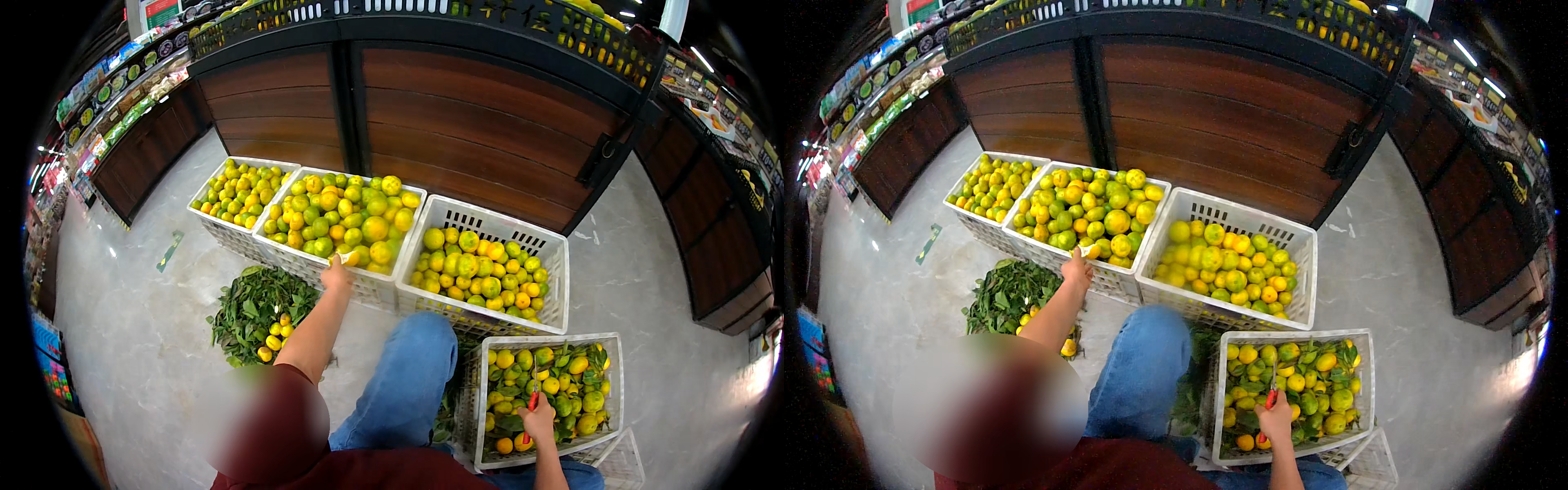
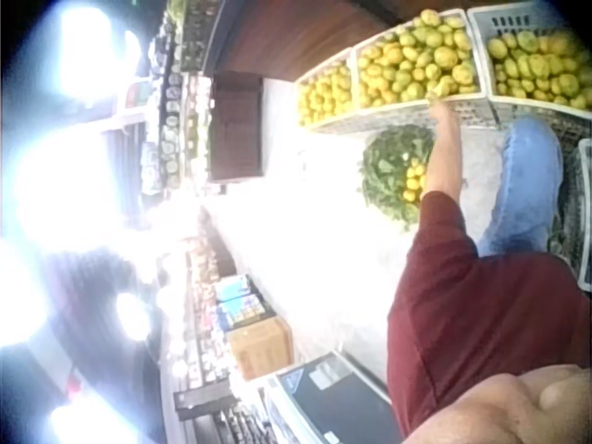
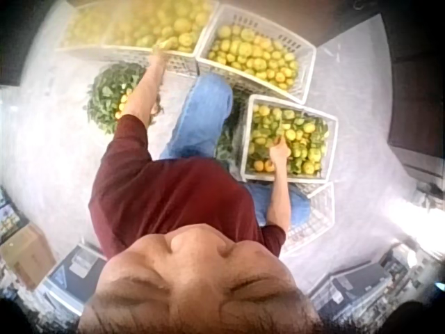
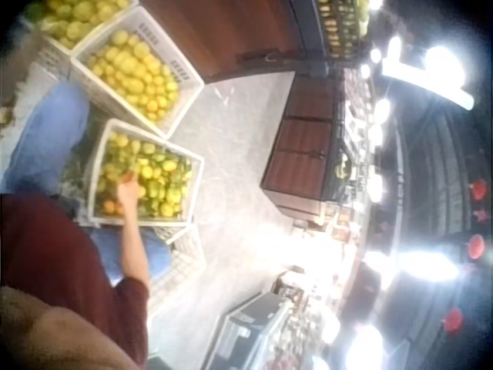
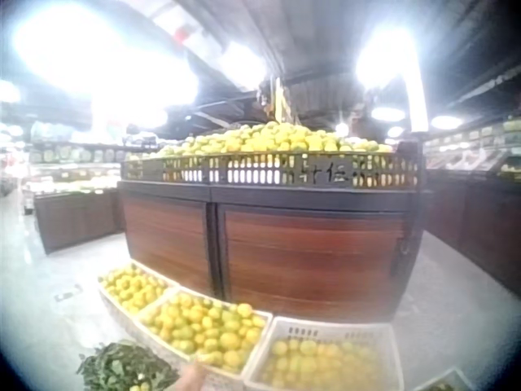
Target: The person sits on the floor and uses red-handled shears to trim leaves and stems from small citrus fruits. They pick each fruit from a crate, cut off the foliage, and place the trimmed fruit into a separate crate while discarding the leaves into a third crate.
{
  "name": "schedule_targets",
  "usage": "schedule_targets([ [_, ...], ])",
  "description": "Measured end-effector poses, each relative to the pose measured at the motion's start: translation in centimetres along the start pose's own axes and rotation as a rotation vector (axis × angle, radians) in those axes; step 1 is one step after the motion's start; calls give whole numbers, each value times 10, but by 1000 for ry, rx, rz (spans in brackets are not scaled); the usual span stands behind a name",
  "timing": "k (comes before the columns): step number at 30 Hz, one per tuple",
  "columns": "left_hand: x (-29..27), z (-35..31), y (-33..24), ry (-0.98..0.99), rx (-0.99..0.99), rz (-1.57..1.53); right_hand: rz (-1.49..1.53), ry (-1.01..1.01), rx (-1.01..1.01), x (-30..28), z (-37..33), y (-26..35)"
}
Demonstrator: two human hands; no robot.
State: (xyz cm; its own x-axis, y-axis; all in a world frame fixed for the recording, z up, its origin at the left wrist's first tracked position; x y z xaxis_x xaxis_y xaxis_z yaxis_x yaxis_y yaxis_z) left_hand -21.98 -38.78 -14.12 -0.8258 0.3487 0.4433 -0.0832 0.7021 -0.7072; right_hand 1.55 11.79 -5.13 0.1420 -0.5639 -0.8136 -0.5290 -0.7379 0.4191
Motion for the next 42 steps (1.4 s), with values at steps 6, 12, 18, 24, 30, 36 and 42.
schedule_targets([
  [6, 11, 4, -18, 111, 164, 72, 24, -37, -20, -4, -4, 7],
  [12, 85, -109, -1, 569, -100, 49, 432, 20, -35, 10, 6, 0],
  [18, 152, -300, 46, 1079, -494, 93, 1107, -77, -355, -43, -19, 68],
  [24, 132, -403, 132, 1196, -638, 187, 1243, -319, -350, -84, -23, 42],
  [30, 103, -427, 161, 1350, -502, 264, 1380, -409, -157, -83, -19, 15],
  [36, 88, -419, 158, 1525, -190, 464, 1377, -373, -39, -69, -20, 11],
  [42, 87, -417, 147, 1569, 29, 457, 1496, -328, 19, -56, -13, 8],
])
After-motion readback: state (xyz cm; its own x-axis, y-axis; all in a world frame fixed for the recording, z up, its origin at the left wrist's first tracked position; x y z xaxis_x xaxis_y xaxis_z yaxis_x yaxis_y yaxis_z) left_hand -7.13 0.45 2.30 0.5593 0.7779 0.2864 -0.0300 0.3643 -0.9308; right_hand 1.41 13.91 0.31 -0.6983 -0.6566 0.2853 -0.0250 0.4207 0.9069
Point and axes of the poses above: each hand's wrist, its own z-axis towards the middle knuckle, its own x-axis out of the palm, y = z × x, the point moved 8 cm from there along z, towards the middle knuckle, and after that the axes turned 13 degrees about -z, right-handed, at the moved point
